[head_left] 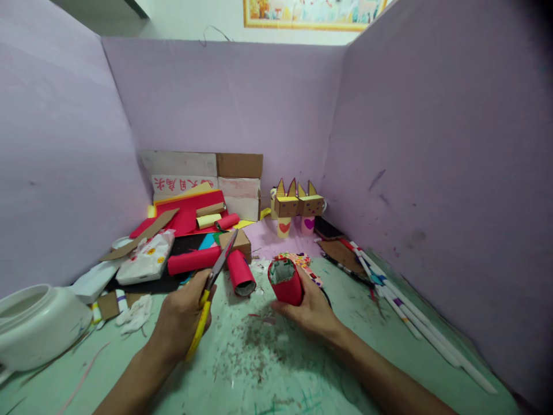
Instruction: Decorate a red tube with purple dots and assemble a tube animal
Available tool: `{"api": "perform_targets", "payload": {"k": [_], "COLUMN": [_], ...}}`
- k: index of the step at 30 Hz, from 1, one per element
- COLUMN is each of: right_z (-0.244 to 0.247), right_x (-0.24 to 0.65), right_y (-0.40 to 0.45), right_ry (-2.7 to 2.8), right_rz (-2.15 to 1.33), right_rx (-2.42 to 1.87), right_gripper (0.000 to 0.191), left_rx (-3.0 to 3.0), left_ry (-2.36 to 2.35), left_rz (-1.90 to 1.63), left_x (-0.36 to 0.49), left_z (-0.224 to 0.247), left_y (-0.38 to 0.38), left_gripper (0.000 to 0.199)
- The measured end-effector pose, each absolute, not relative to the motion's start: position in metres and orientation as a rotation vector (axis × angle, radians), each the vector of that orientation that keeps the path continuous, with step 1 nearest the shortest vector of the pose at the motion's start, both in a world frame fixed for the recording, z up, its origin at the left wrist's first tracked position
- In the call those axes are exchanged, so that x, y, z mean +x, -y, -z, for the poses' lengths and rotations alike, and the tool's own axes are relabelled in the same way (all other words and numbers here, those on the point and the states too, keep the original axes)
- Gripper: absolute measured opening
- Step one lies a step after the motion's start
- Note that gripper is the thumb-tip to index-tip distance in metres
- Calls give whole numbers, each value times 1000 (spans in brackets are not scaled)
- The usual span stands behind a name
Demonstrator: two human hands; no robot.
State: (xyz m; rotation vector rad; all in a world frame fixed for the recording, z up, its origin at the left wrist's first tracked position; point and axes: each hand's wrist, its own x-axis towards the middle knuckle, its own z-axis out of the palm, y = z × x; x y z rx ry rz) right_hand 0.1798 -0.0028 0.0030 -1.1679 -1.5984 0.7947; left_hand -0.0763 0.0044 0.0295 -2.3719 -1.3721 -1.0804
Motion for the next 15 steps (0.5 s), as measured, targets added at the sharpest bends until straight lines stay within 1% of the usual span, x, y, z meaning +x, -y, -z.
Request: {"api": "perform_targets", "payload": {"k": [9,15], "right_z": [-6,-8], "right_x": [180,179], "right_y": [4,5], "right_ry": [1598,1584], "right_rz": [-774,-817], "right_rx": [-1060,-1095], "right_gripper": [50,53], "left_rx": [-2144,-2170], "left_ry": [1662,1818], "left_rz": [906,664], "left_x": [-88,-90], "left_z": [-33,-42], "left_y": [-11,-10], "left_gripper": [24,28]}}
